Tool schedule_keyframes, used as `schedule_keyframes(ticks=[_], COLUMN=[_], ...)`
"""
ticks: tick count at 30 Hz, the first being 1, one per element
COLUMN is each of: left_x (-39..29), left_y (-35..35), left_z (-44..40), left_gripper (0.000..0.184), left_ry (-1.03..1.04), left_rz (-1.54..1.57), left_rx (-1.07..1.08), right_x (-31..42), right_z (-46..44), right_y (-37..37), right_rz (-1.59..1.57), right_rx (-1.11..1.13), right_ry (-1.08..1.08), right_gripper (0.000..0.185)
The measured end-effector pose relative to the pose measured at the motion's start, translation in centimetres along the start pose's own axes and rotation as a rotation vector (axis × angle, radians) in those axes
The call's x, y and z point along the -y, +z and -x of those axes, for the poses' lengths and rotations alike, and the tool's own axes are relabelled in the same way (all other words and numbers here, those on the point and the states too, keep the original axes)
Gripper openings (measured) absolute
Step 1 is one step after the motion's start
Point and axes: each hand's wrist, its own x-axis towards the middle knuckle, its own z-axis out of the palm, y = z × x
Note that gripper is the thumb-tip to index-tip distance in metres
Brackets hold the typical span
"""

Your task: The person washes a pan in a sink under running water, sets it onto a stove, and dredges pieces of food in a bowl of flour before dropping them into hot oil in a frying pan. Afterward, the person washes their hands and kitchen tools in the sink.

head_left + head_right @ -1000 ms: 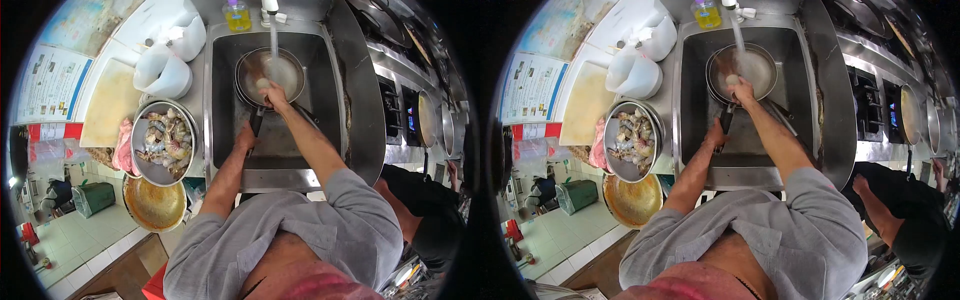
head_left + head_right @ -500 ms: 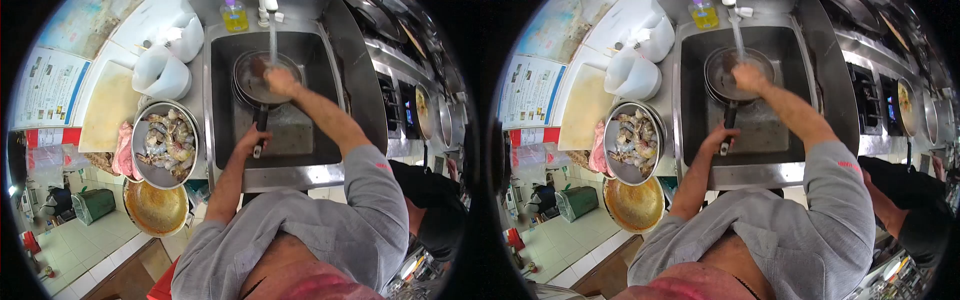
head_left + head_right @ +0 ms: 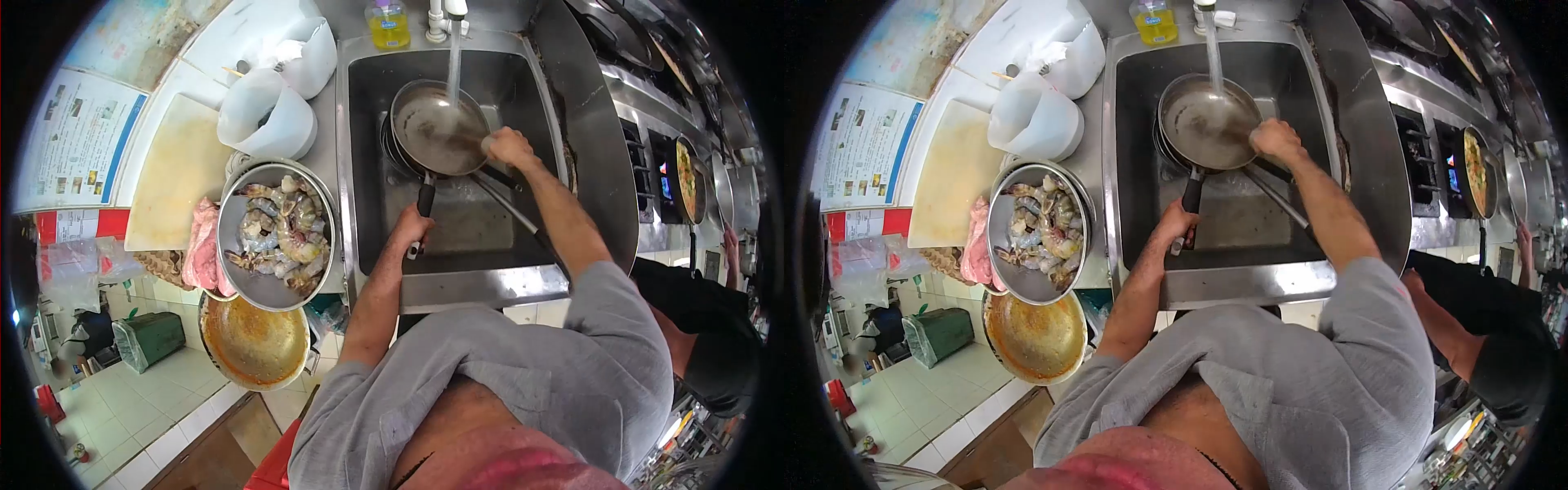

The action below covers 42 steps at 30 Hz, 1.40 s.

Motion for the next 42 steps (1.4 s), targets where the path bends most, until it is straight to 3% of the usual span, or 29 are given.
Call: schedule_keyframes(ticks=[2,3,5,6,8,9,10,12,14,15,17,20,22,24,25,29,31,32,33,34,37,40,42], left_x=[0.0,-0.1,-0.4,-0.2,0.0,0.2,0.1,-0.1,-0.5,-0.1,0.6,-0.6,-0.7,0.3,0.6,0.6,-0.1,-0.2,-0.1,-0.3,-0.6,-0.2,0.2], left_y=[0.2,0.2,0.1,-0.1,-0.1,0.1,0.2,0.2,0.3,0.2,0.2,0.1,-0.3,-0.7,-0.7,-0.4,-0.6,-0.5,-0.3,-0.2,-0.6,-0.6,-0.5], left_z=[-0.1,-0.1,-0.5,-0.5,-0.5,-0.6,-0.6,-0.5,-1.0,-1.2,-1.0,-0.8,-0.1,-1.1,-1.2,-1.5,-0.9,-0.6,-0.4,-0.4,-0.1,-1.1,-1.4], left_gripper=[0.027,0.027,0.028,0.028,0.029,0.029,0.029,0.029,0.029,0.028,0.027,0.027,0.031,0.035,0.036,0.037,0.037,0.037,0.037,0.035,0.030,0.028,0.027], left_ry=[-0.014,-0.014,-0.013,-0.001,0.016,0.009,0.004,-0.001,-0.003,0.037,0.059,0.033,0.005,0.010,-0.008,0.005,0.004,0.000,0.000,-0.025,-0.035,0.007,0.023], left_rz=[0.044,0.039,0.029,0.047,0.066,0.052,0.039,0.035,0.028,0.001,-0.031,0.024,-0.041,-0.088,-0.039,-0.028,-0.021,-0.013,-0.018,0.004,0.030,0.014,-0.006], left_rx=[0.024,0.046,0.062,0.058,0.053,0.046,0.037,0.040,0.043,0.018,0.008,0.002,-0.014,0.002,0.022,0.040,0.032,0.037,0.029,0.029,0.039,0.038,0.032], right_x=[-0.3,0.9,4.4,3.4,-1.3,-3.1,-1.6,-1.0,3.1,4.3,4.9,0.4,-1.3,0.1,0.3,4.2,7.1,7.3,7.3,8.4,9.3,8.0,3.9], right_z=[-3.6,-2.8,-0.5,-1.1,-3.6,-3.6,-1.7,-4.7,-3.2,-3.1,-2.2,-4.4,-2.4,2.1,2.8,-3.0,-8.7,-12.8,-15.2,-15.2,-13.3,-6.9,-6.0], right_y=[3.1,3.7,4.6,4.8,3.3,0.7,-2.2,0.3,2.5,2.7,3.1,-0.5,-0.7,-1.7,-0.8,3.9,3.5,2.6,1.7,0.6,1.0,6.1,10.3], right_rz=[0.145,0.143,-0.231,-0.242,-0.398,-0.099,-0.120,0.022,0.084,0.081,0.461,0.473,0.312,0.069,-0.213,-1.528,-1.945,-2.228,-2.336,-2.373,-2.164,-1.796,-1.367], right_rx=[-0.270,-0.267,-0.034,-0.027,0.225,0.143,0.240,-0.133,-0.145,-0.142,-0.154,-0.085,-0.015,0.299,0.320,0.579,0.405,0.505,0.456,0.224,0.248,0.296,0.533], right_ry=[-0.188,-0.185,-0.242,-0.240,-0.193,-0.280,-0.006,-0.007,-0.227,-0.230,-0.417,-0.292,-0.212,-0.129,-0.138,0.188,0.177,0.285,0.130,0.214,0.202,0.142,-0.066], right_gripper=[0.041,0.041,0.047,0.047,0.055,0.054,0.051,0.048,0.041,0.041,0.028,0.028,0.030,0.032,0.031,0.041,0.034,0.021,0.018,0.018,0.015,0.016,0.033])
